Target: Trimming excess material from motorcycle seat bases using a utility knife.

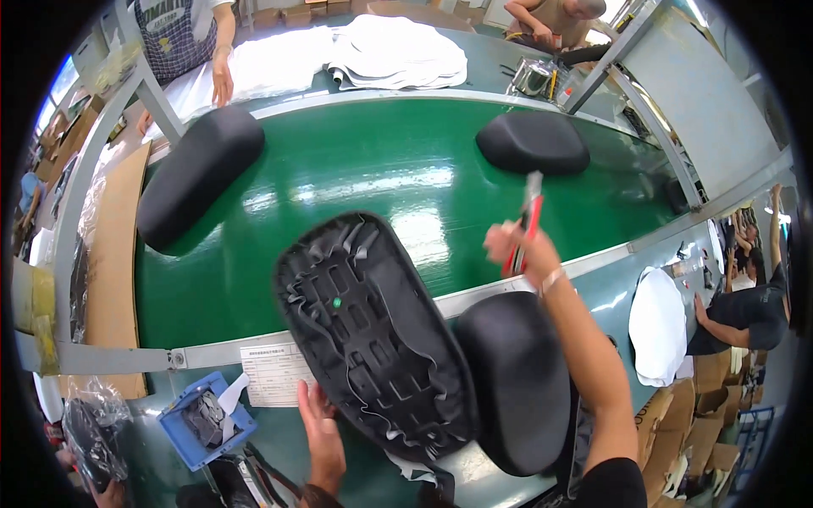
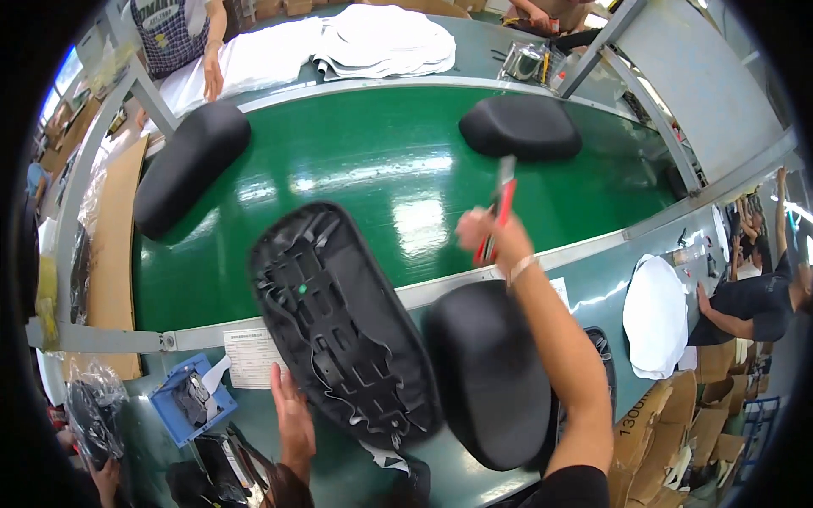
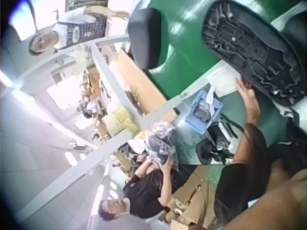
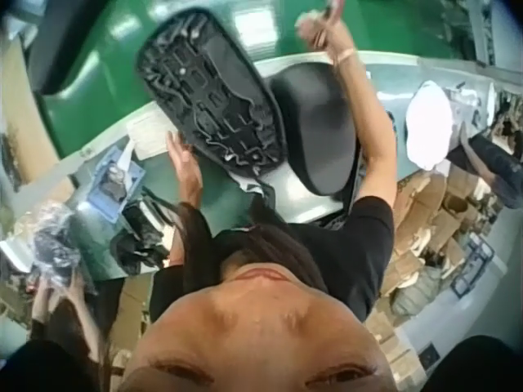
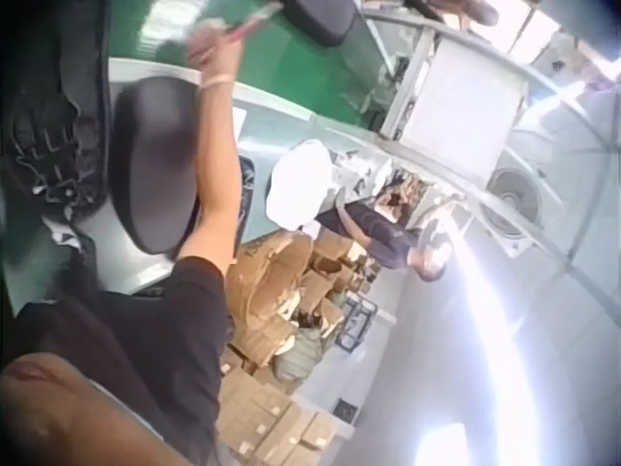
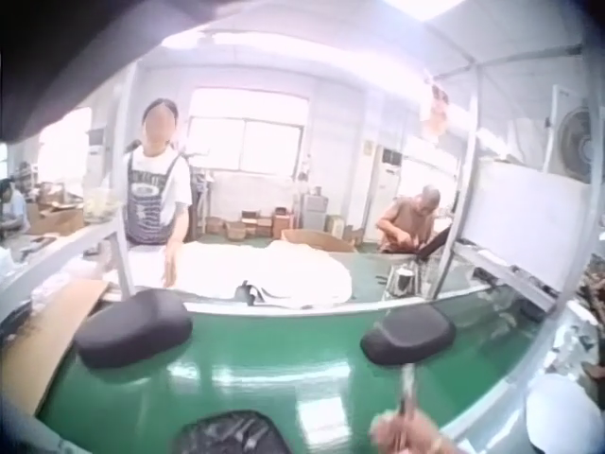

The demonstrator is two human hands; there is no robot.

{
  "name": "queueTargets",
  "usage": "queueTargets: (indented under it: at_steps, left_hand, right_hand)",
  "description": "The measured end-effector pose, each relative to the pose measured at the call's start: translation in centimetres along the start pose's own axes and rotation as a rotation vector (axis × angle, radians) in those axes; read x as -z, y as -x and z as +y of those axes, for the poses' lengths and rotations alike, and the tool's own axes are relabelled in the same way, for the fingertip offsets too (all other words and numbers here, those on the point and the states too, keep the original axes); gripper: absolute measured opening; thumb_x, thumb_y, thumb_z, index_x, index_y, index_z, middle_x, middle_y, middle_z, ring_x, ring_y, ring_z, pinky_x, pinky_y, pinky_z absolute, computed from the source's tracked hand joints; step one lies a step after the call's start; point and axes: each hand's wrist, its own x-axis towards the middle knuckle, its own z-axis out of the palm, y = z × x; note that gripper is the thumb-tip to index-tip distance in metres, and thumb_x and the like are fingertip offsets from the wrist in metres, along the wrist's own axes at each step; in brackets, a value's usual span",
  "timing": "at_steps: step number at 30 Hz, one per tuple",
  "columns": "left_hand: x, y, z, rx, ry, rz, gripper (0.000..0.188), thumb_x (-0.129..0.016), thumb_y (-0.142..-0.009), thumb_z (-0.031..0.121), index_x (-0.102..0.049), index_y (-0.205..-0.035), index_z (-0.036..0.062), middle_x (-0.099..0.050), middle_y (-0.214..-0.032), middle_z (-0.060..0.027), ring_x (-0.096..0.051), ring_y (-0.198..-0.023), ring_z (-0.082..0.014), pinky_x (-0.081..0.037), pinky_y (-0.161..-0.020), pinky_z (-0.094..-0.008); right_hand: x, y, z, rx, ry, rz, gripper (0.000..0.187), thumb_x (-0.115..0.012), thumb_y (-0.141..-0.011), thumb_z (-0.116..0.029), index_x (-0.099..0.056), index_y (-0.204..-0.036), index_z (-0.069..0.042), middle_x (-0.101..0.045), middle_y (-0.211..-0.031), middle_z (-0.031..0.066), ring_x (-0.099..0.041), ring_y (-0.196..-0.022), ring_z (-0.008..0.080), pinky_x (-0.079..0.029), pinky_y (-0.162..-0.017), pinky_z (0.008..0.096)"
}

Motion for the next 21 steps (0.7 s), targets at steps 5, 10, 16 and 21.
queueTargets:
  at_steps: [5,10,16,21]
  left_hand:
    - [-0.5,3.0,-3.9,-0.003,-0.072,-0.216,0.083,-0.064,-0.075,0.028,-0.022,-0.14,-0.0021,-0.039,-0.136,-0.013,-0.039,-0.125,-0.0249,-0.029,-0.106,-0.0366]
    - [-0.3,3.5,-3.8,0.008,-0.231,-0.106,0.08,-0.069,-0.071,0.03,-0.032,-0.134,-0.0025,-0.051,-0.121,-0.0117,-0.051,-0.112,-0.0217,-0.038,-0.098,-0.0354]
    - [2.2,3.6,-6.2,-0.006,-0.278,-0.059,0.064,-0.063,-0.071,0.005,-0.038,-0.129,-0.0059,-0.051,-0.123,-0.014,-0.047,-0.118,-0.025,-0.033,-0.104,-0.0378]
    - [0.4,3.4,-5.2,0.189,0.053,0.091,0.065,-0.07,-0.075,0.017,-0.04,-0.127,-0.0058,-0.053,-0.12,-0.0142,-0.052,-0.111,-0.0247,-0.037,-0.099,-0.0354]
  right_hand:
    - [8.0,-15.6,-0.8,0.055,-0.425,0.553,0.043,-0.07,-0.082,-0.015,-0.043,-0.109,0.006,-0.059,-0.099,0.0254,-0.063,-0.087,0.0344,-0.056,-0.076,0.0479]
    - [3.8,-24.9,0.1,0.179,-0.657,0.636,0.053,-0.076,-0.076,-0.034,-0.046,-0.105,-0.001,-0.058,-0.094,0.0176,-0.06,-0.07,0.0267,-0.054,-0.061,0.044]
    - [4.7,-27.2,-1.9,0.525,-0.921,0.616,0.047,-0.077,-0.076,-0.031,-0.052,-0.108,-0.007,-0.06,-0.099,0.0093,-0.057,-0.072,0.0264,-0.049,-0.057,0.0435]
    - [8.4,-20.5,-5.8,0.572,-0.947,0.612,0.048,-0.076,-0.074,-0.038,-0.059,-0.108,-0.009,-0.064,-0.106,0.005,-0.061,-0.092,0.0231,-0.052,-0.074,0.0413]
